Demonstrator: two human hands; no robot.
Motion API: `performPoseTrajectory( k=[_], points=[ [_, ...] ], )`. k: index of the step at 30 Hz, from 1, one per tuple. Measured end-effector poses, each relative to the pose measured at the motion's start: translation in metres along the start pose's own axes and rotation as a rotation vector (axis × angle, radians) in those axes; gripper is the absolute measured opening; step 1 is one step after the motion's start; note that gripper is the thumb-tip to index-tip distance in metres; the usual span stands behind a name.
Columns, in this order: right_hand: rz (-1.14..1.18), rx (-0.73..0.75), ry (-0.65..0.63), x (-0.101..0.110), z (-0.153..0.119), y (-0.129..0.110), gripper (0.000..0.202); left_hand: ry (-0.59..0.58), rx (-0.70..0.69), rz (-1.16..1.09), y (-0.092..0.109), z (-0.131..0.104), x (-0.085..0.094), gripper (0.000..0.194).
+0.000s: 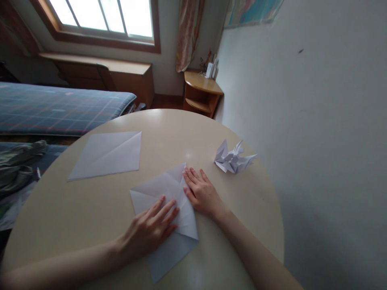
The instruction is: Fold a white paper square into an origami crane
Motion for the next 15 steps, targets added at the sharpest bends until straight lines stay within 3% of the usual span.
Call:
performPoseTrajectory(
  k=[15],
  points=[
    [-0.025,0.013,-0.008,-0.002,0.0003,0.0,0.049,0.108,0.012,-0.039,-0.0031,0.0042,0.0032,0.026]
  ],
)
Point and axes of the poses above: each hand's wrist, its own z-axis towards the middle knuckle, its own x-axis out of the back of the hand, y = z × x, the point moved 2 cm from there along z, towards the middle knuckle, and after that the axes turned 11 degrees about z, right-handed, at the moved point
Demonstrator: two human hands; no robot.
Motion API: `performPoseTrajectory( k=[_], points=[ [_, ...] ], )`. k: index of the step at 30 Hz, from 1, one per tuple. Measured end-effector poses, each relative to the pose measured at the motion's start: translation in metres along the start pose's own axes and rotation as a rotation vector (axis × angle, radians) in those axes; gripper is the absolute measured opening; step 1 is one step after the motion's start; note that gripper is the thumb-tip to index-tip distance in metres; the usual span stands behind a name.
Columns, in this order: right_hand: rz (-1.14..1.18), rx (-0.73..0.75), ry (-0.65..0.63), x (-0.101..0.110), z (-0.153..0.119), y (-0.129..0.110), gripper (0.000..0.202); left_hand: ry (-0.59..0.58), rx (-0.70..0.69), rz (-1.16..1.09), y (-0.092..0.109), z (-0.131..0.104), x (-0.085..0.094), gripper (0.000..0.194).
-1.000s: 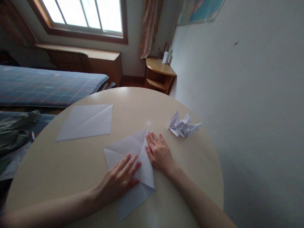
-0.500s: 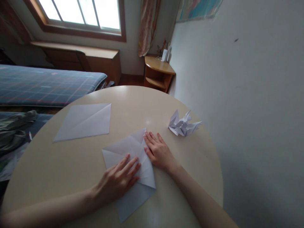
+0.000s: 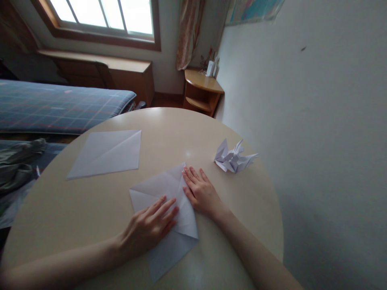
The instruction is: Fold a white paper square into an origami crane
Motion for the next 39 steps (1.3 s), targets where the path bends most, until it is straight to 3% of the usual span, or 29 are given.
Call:
performPoseTrajectory(
  k=[5,11,32,39],
  points=[
    [0.003,-0.002,0.0,0.001,0.0,-0.001,0.049,0.019,-0.059,-0.08,-0.002,0.004,-0.001,0.028],
    [0.001,0.004,0.007,0.002,0.001,0.002,0.049,-0.068,-0.094,-0.156,-0.001,0.002,-0.009,0.032],
    [-0.17,0.024,0.037,0.015,0.023,0.015,0.04,-0.073,-0.126,-0.137,0.001,0.0,-0.011,0.031],
    [-0.103,-0.019,0.048,0.01,0.028,0.025,0.042,-0.084,-0.139,-0.136,0.0,0.0,-0.012,0.032]
  ],
)
Point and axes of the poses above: each hand's wrist, its own z-axis towards the middle knuckle, its own x-axis out of the back of the hand, y = z × x, the point moved 2 cm from there along z, towards the middle knuckle, and after that the axes turned 11 degrees about z, right-handed, at the moved point
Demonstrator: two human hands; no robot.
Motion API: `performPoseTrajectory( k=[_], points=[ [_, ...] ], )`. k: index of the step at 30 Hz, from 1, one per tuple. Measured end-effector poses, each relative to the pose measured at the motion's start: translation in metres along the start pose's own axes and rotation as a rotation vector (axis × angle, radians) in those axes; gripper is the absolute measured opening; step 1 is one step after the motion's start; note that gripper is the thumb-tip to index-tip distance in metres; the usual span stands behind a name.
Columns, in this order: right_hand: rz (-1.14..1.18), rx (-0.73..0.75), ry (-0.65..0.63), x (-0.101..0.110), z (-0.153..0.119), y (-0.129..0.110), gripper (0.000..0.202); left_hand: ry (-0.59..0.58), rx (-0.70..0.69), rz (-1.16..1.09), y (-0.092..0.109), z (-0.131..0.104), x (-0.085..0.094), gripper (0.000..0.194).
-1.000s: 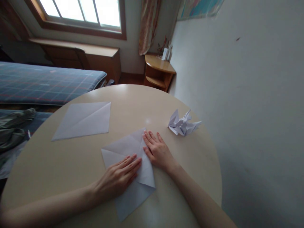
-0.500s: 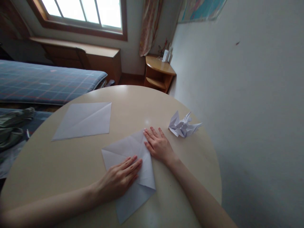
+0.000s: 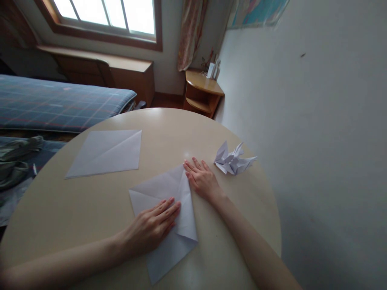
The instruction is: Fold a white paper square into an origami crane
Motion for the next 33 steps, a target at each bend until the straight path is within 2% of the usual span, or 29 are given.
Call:
performPoseTrajectory(
  k=[3,7,13,17,26,33],
  points=[
    [0.027,0.006,0.083,0.004,-0.004,-0.001,0.043,0.002,-0.001,0.011,0.0,0.0,0.0,0.032],
    [-0.029,0.098,0.179,0.019,-0.014,-0.011,0.035,0.017,0.001,0.029,0.0,0.001,0.001,0.032],
    [-0.095,0.237,0.012,0.025,-0.023,-0.021,0.039,-0.003,-0.006,0.051,0.001,0.001,0.002,0.033],
    [-0.073,0.22,-0.067,0.022,-0.024,-0.017,0.037,-0.003,-0.007,0.057,0.001,0.001,0.002,0.033],
    [-0.081,0.223,-0.083,0.016,-0.026,-0.013,0.033,-0.016,-0.008,0.03,0.0,0.0,-0.001,0.032],
    [-0.115,0.096,-0.099,0.013,-0.018,-0.008,0.033,-0.029,-0.001,0.019,0.0,0.0,-0.002,0.032]
  ],
)
Point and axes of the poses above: each hand's wrist, its own z-axis towards the middle knuckle, its own x-axis out of the back of the hand, y = z × x, the point moved 2 cm from there along z, towards the middle knuckle, and after that the axes turned 11 degrees about z, right-handed, at the moved point
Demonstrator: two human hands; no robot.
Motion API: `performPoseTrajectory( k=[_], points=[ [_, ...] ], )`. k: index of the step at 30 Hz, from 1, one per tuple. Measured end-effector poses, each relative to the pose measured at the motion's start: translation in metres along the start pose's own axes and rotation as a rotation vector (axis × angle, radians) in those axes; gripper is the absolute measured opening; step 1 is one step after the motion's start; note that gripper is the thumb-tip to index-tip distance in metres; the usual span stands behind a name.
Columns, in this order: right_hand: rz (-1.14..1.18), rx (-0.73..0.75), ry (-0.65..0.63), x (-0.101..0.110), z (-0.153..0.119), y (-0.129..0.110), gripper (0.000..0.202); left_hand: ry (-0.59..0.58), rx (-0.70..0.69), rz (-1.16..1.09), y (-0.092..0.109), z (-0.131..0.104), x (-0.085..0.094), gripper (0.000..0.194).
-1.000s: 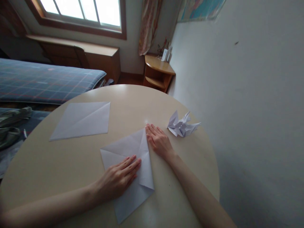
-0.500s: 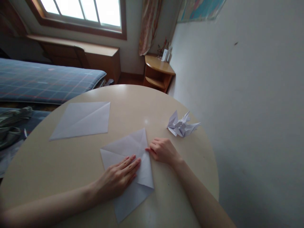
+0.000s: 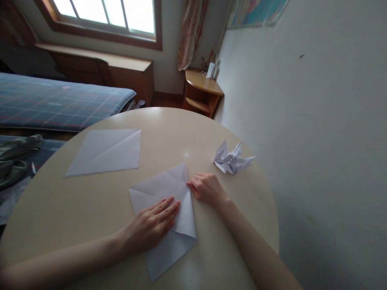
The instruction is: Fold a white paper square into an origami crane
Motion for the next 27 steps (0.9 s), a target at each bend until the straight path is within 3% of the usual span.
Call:
performPoseTrajectory(
  k=[14,27],
  points=[
    [-0.031,-0.402,-0.14,0.007,0.036,0.007,0.037,0.018,-0.003,0.009,0.0,0.0,0.0,0.033],
    [0.0,-0.497,-0.089,-0.005,0.05,0.026,0.04,0.013,0.006,-0.001,0.0,0.0,-0.002,0.031]
  ],
)
Point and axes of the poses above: each hand's wrist, its own z-axis towards the middle knuckle, its own x-axis out of the back of the hand, y = z × x, the point moved 2 cm from there along z, towards the middle knuckle, and after that the axes turned 11 degrees about z, right-handed, at the moved point
